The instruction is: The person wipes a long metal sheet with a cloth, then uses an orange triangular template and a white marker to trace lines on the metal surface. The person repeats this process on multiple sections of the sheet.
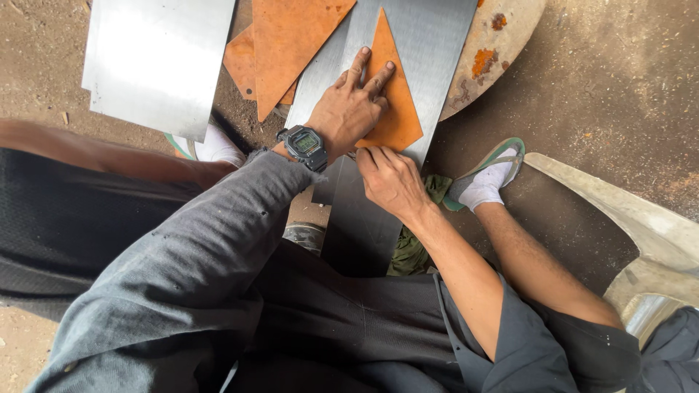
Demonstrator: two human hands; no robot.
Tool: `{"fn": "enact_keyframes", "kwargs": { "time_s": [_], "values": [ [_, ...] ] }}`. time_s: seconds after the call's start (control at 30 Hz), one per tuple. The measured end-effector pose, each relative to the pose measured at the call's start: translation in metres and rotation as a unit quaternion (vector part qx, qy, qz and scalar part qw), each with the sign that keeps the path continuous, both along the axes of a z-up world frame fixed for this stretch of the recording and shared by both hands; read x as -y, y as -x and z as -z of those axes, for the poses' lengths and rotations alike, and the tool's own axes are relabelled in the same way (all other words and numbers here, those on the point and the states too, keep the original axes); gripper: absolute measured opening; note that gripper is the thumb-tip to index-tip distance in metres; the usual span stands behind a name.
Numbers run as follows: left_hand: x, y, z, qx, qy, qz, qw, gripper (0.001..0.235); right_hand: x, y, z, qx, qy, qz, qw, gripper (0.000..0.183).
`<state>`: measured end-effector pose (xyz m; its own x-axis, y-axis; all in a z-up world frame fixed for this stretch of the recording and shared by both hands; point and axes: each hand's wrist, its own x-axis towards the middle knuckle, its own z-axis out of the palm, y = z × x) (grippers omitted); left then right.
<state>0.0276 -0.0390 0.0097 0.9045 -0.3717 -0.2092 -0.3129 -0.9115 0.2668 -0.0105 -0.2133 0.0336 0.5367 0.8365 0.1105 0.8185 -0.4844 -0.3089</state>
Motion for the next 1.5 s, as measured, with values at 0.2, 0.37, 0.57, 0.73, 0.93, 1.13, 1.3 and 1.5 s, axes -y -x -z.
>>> {"fn": "enact_keyframes", "kwargs": {
  "time_s": [0.2, 0.37, 0.57, 0.73, 0.93, 1.13, 1.3, 1.5],
  "values": [
    [0.0, -0.001, -0.001, 0.014, 0.012, -0.004, 1.0, 0.043, -0.002, -0.001, -0.002, 0.009, 0.021, -0.008, 1.0, 0.012],
    [0.0, 0.0, -0.003, -0.005, 0.005, -0.007, 1.0, 0.041, 0.016, 0.0, -0.012, -0.022, 0.076, 0.009, 0.997, 0.014],
    [0.0, 0.0, -0.003, 0.008, 0.02, -0.012, 1.0, 0.044, 0.039, 0.001, -0.027, -0.015, 0.055, 0.012, 0.998, 0.019],
    [0.001, 0.0, -0.002, 0.02, 0.01, -0.003, 1.0, 0.036, 0.016, -0.001, -0.011, -0.025, 0.032, 0.001, 0.999, 0.014],
    [0.0, 0.001, -0.008, 0.016, -0.02, 0.009, 1.0, 0.037, 0.021, -0.002, -0.012, -0.033, 0.043, 0.008, 0.998, 0.014],
    [0.0, 0.002, -0.011, 0.04, -0.002, 0.005, 0.999, 0.036, 0.074, 0.003, -0.04, -0.131, 0.004, 0.182, 0.975, 0.02],
    [0.0, 0.004, -0.018, 0.03, -0.017, 0.022, 0.999, 0.064, 0.072, -0.001, -0.041, -0.399, -0.201, 0.478, 0.756, 0.052],
    [0.001, 0.003, -0.019, 0.012, -0.009, 0.025, 1.0, 0.059, 0.036, 0.003, -0.019, -0.355, -0.26, 0.542, 0.716, 0.055]
  ]
}}
